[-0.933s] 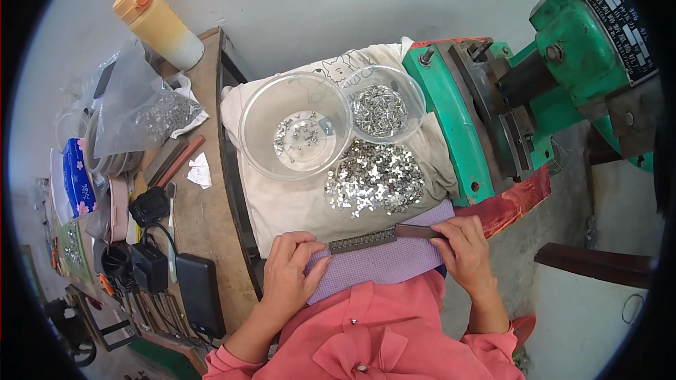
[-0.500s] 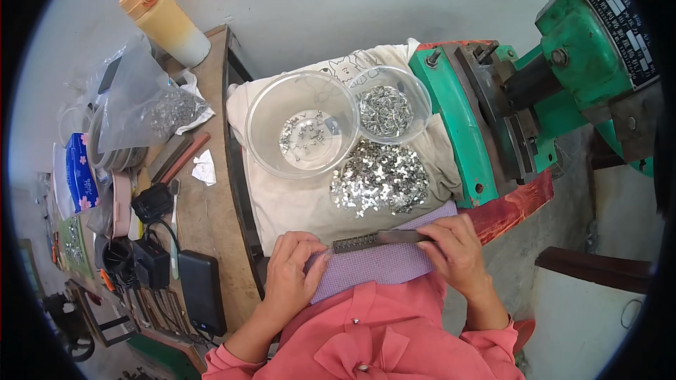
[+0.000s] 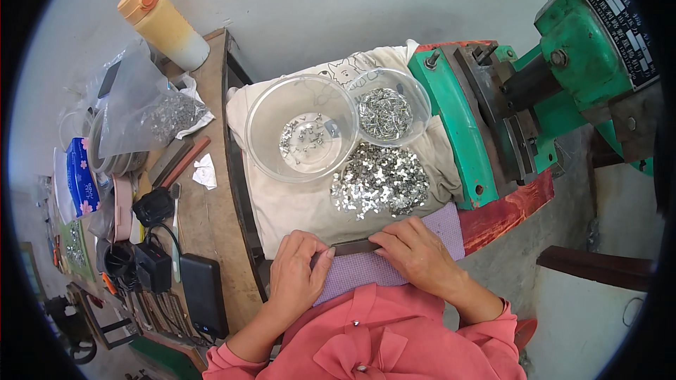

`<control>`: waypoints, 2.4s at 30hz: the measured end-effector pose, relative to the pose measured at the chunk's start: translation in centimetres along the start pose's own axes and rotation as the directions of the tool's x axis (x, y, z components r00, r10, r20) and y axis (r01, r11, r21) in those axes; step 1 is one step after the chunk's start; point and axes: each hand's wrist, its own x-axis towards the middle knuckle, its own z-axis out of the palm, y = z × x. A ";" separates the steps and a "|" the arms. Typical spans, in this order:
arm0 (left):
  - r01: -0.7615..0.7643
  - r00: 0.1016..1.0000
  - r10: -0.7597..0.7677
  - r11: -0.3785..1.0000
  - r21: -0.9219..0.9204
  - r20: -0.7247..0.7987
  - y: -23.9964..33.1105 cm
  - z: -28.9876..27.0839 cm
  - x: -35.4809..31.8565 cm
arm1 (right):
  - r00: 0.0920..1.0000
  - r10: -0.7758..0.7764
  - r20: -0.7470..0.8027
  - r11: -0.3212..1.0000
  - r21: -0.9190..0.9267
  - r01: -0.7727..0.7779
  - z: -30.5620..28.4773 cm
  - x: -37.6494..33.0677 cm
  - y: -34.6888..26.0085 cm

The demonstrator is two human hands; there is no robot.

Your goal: The person picks small silver metal pieces from a clear plastic container and places them into a long metal strip with slots. They then insert the strip into a green press machine and operate the lever to press the parts. The person repeats this process of loading and pressing multiple times.

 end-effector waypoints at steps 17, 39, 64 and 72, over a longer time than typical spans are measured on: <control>0.032 0.999 -0.032 0.999 -0.016 0.014 0.5 0.3 0.1 | 0.990 0.099 -0.102 0.995 0.014 -0.098 -0.8 -0.6 0.4; -0.273 0.962 0.263 0.945 0.181 0.079 0.0 0.1 -0.4 | 0.987 0.071 -0.142 0.997 -0.025 -0.075 0.0 -3.4 1.4; -0.928 0.196 0.925 0.068 0.367 0.325 20.5 7.2 20.8 | 0.584 0.098 -0.806 0.845 -0.243 -0.477 -12.4 -6.2 4.9; -0.954 0.085 0.861 -0.075 0.290 0.501 22.2 8.0 19.7 | 0.579 0.242 -0.779 0.832 -0.141 -0.537 -11.1 -8.8 3.7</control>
